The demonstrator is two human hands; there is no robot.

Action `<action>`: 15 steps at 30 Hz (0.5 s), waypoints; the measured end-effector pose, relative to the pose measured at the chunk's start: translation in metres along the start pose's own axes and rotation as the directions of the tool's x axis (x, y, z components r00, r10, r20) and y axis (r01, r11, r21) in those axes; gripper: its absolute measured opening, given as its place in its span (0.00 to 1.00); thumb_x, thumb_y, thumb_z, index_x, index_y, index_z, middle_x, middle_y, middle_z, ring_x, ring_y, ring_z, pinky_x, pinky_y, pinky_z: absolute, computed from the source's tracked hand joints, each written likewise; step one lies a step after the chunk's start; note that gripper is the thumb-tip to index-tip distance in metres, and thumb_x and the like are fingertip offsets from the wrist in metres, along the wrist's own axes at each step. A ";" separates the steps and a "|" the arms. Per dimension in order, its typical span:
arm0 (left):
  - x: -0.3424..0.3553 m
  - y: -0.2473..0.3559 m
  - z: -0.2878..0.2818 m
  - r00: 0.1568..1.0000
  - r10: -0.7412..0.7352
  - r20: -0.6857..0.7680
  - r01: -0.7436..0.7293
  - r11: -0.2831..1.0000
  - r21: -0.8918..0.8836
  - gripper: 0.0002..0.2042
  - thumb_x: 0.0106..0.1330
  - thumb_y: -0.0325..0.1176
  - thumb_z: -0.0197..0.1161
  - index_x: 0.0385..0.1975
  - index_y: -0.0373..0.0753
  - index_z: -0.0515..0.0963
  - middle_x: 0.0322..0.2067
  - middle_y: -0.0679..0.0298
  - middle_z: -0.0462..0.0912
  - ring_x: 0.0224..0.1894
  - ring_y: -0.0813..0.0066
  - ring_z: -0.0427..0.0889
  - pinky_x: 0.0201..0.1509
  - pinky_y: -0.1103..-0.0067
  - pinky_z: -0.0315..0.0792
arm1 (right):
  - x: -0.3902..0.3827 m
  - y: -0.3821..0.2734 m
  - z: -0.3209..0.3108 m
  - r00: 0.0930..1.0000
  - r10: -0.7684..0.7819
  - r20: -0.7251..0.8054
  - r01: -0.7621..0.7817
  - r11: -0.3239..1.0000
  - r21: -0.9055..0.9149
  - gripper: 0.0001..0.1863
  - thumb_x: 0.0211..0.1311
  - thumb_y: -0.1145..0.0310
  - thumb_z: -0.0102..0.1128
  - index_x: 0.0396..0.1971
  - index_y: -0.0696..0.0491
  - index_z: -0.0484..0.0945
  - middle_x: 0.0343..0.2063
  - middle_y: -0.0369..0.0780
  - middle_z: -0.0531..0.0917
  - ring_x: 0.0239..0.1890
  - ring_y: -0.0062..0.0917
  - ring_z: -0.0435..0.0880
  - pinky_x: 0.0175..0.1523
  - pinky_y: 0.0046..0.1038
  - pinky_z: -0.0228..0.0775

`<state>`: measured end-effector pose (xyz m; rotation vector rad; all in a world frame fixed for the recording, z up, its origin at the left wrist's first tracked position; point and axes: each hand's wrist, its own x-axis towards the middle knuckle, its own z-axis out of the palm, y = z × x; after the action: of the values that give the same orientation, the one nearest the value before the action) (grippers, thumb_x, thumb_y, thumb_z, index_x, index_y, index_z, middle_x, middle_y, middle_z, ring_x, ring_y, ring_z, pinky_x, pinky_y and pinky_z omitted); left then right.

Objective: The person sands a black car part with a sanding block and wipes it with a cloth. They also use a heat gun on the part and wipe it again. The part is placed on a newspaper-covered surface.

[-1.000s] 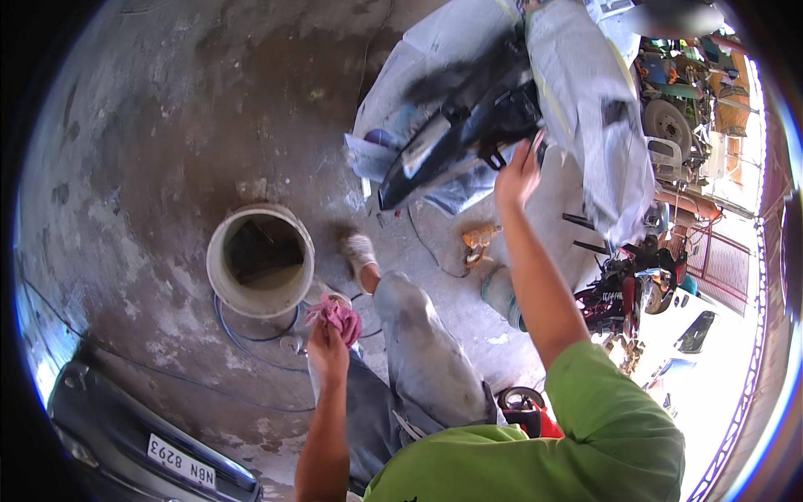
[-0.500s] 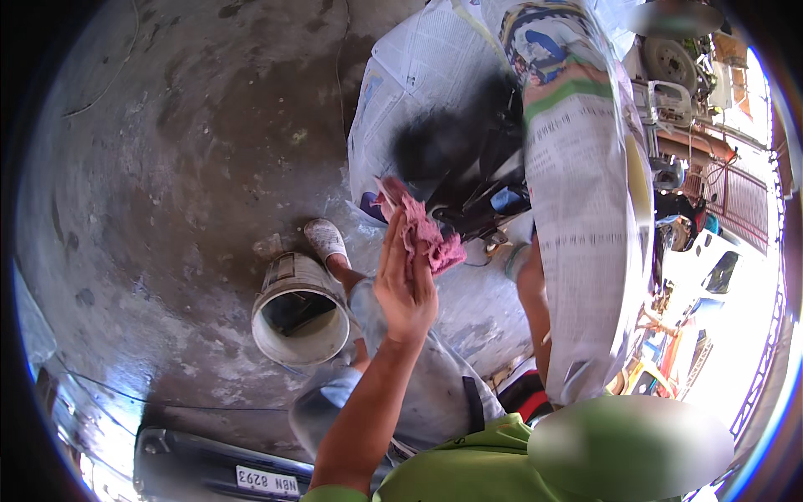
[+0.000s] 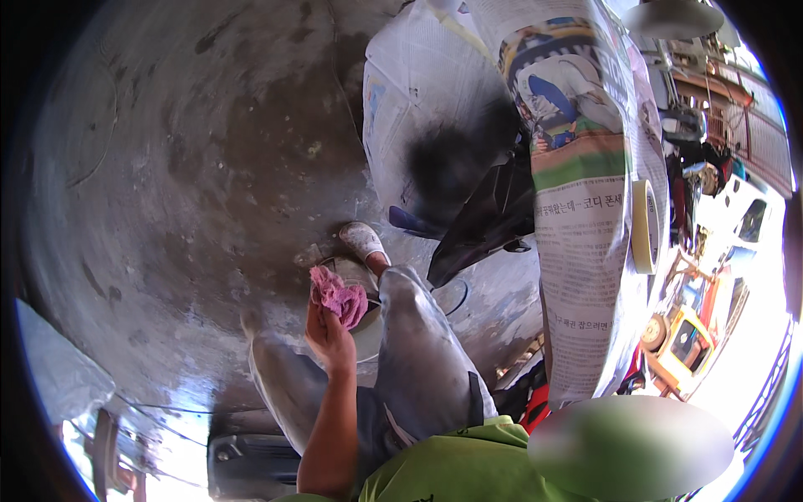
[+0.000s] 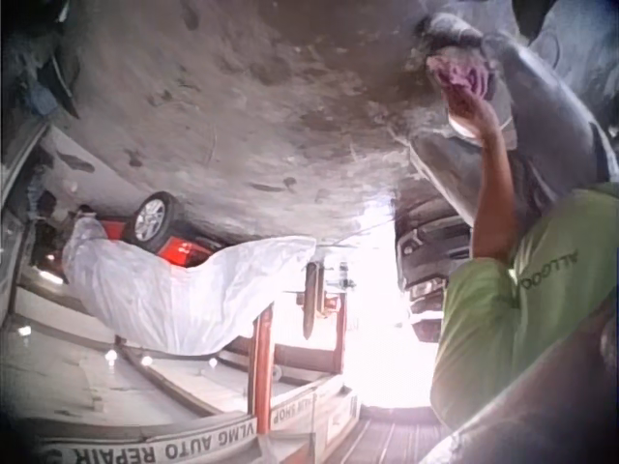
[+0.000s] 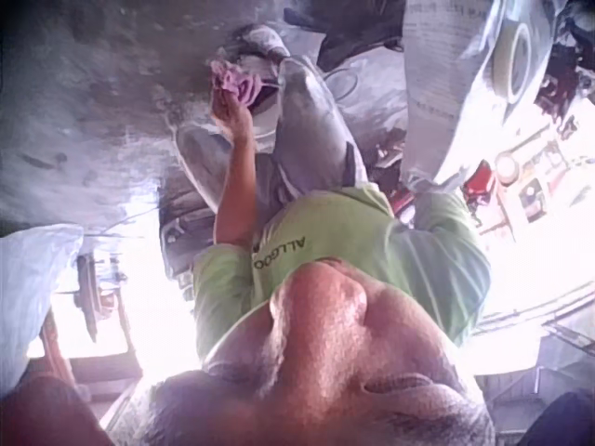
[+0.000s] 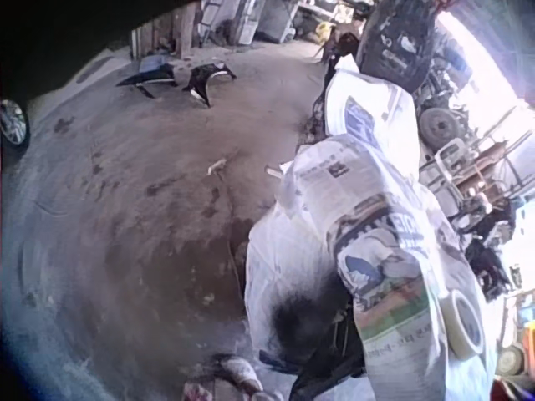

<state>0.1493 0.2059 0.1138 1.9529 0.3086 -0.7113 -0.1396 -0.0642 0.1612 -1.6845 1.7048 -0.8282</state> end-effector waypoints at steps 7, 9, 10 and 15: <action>0.079 -0.004 -0.045 0.945 0.109 0.307 -0.092 0.993 -0.070 0.15 0.76 0.32 0.54 0.51 0.28 0.80 0.39 0.60 0.87 0.37 0.74 0.82 0.45 0.75 0.77 | 0.007 -0.019 0.065 0.991 -0.008 -0.134 0.012 1.000 0.025 0.20 0.78 0.72 0.47 0.61 0.69 0.73 0.62 0.51 0.78 0.64 0.39 0.76 0.73 0.36 0.62; 0.109 0.010 -0.072 0.871 0.196 0.450 -0.227 0.974 0.016 0.15 0.76 0.31 0.53 0.55 0.29 0.78 0.41 0.58 0.87 0.40 0.73 0.83 0.47 0.76 0.77 | 0.009 -0.016 0.081 0.983 0.011 -0.182 0.002 0.997 0.071 0.20 0.77 0.73 0.46 0.61 0.69 0.73 0.62 0.51 0.77 0.65 0.39 0.76 0.73 0.37 0.62; 0.126 0.016 -0.081 0.853 0.181 0.489 -0.229 0.972 0.041 0.16 0.75 0.30 0.53 0.57 0.30 0.78 0.41 0.56 0.86 0.41 0.71 0.84 0.48 0.76 0.76 | 0.010 -0.016 0.085 0.978 0.022 -0.207 0.000 0.994 0.105 0.20 0.77 0.73 0.46 0.61 0.69 0.73 0.62 0.51 0.77 0.65 0.39 0.76 0.73 0.37 0.62; 0.190 0.029 -0.114 0.822 0.102 0.560 -0.298 0.915 0.271 0.17 0.76 0.33 0.53 0.56 0.30 0.79 0.46 0.51 0.87 0.45 0.63 0.86 0.52 0.73 0.77 | -0.006 -0.016 0.101 0.958 0.078 -0.277 0.002 0.960 0.279 0.20 0.77 0.74 0.45 0.61 0.70 0.72 0.62 0.52 0.77 0.65 0.41 0.76 0.74 0.39 0.62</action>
<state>0.3543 0.2756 0.0590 1.9708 -0.3971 -1.1932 -0.0514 -0.0607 0.1102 -1.3898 1.7051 -1.2786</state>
